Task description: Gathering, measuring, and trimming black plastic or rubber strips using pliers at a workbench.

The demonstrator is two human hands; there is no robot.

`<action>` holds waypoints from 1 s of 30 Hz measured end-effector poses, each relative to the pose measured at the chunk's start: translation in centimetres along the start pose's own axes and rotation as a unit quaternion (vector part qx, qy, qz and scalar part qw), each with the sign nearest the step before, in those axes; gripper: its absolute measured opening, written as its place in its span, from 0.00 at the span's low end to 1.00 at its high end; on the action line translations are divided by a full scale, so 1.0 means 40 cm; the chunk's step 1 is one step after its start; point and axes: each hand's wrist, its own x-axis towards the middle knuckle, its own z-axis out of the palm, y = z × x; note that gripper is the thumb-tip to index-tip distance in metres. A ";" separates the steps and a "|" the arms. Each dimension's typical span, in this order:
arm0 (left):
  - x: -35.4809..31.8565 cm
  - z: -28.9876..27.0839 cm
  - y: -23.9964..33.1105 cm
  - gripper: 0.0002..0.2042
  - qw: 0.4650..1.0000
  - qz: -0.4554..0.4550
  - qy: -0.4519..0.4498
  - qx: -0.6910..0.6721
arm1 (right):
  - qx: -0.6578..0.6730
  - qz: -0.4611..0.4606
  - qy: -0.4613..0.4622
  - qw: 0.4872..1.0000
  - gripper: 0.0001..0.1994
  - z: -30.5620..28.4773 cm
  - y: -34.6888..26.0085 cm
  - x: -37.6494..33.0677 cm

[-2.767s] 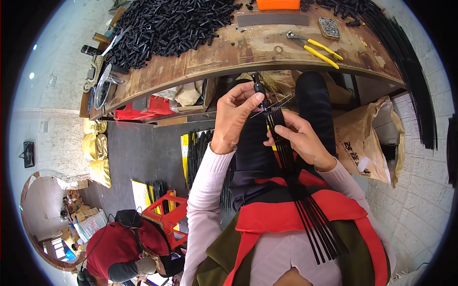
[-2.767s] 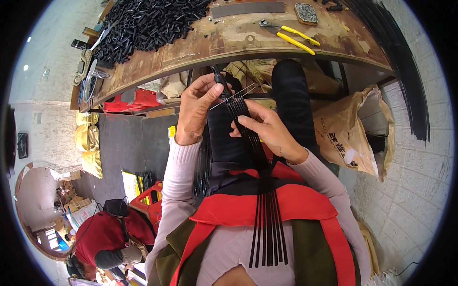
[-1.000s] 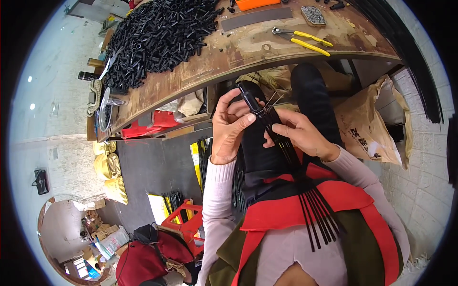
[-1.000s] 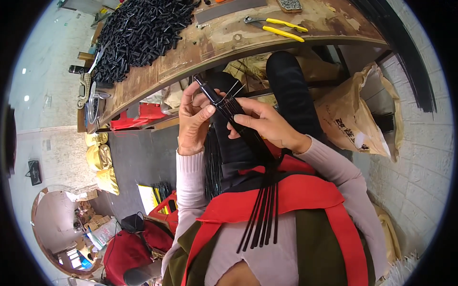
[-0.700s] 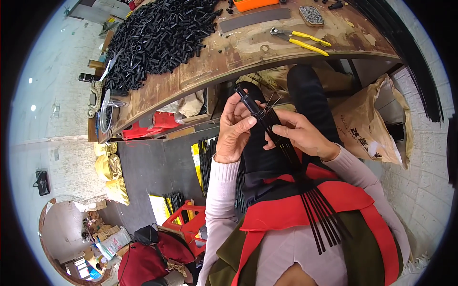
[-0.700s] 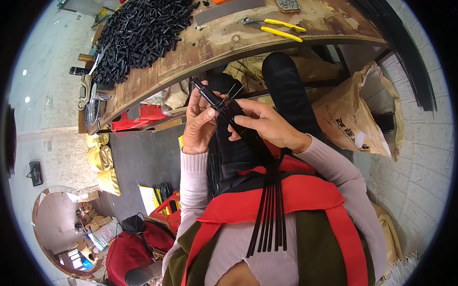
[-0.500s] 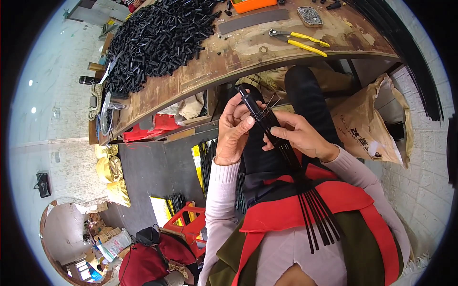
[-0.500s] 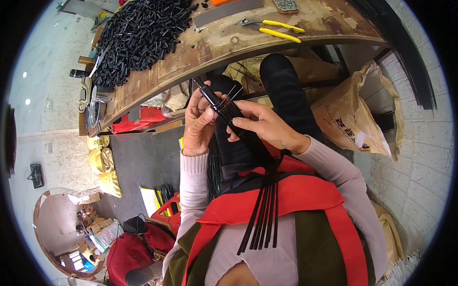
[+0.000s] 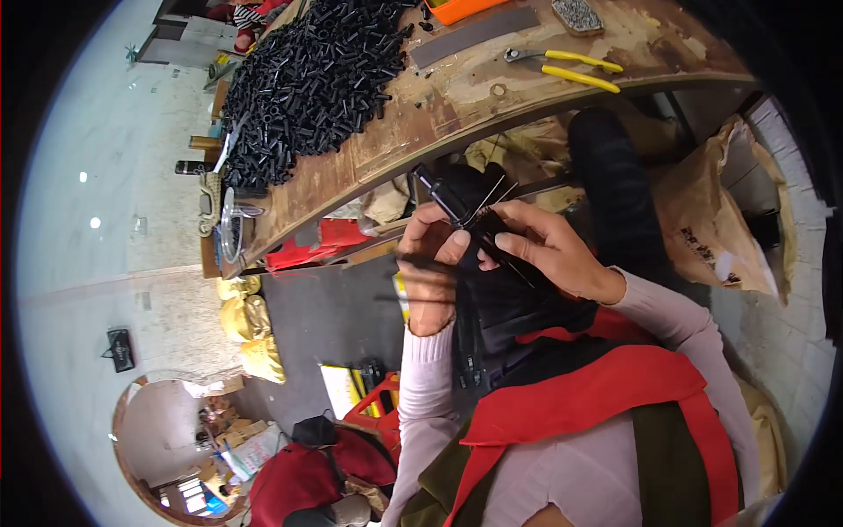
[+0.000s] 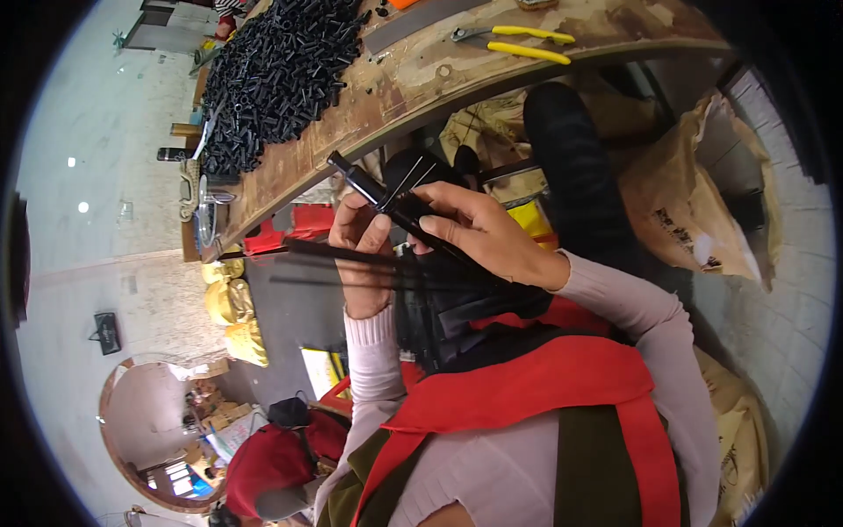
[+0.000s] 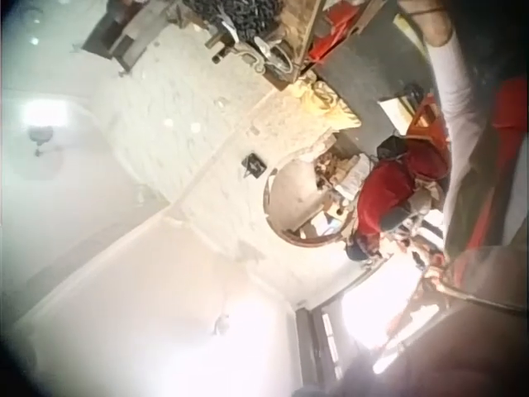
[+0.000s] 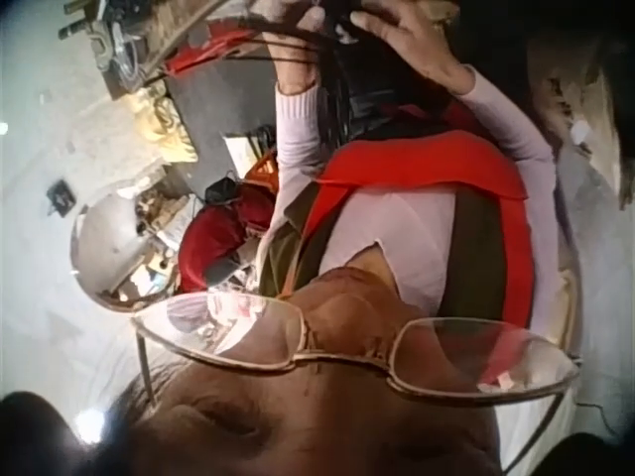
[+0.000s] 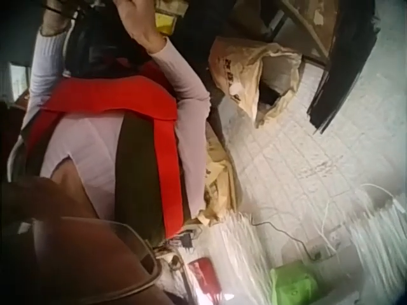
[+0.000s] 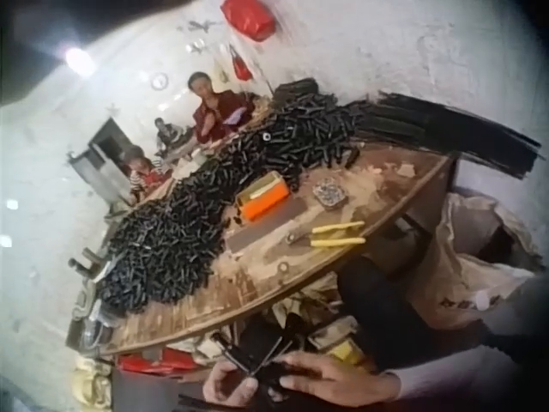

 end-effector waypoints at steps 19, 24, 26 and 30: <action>0.035 -0.053 0.018 0.26 0.991 -0.105 -0.032 -0.083 | 0.049 0.074 -0.014 0.996 0.06 -0.043 0.015 0.067; 0.042 -0.056 0.026 0.26 0.993 -0.111 -0.023 -0.041 | 0.081 0.106 -0.024 0.991 0.07 -0.051 0.012 0.076; 0.044 -0.059 0.026 0.25 0.994 -0.107 -0.026 -0.024 | 0.105 0.112 -0.027 0.988 0.06 -0.054 0.021 0.077; 0.050 -0.066 0.018 0.25 0.991 -0.125 -0.037 -0.034 | 0.138 0.128 -0.035 0.981 0.06 -0.068 0.019 0.082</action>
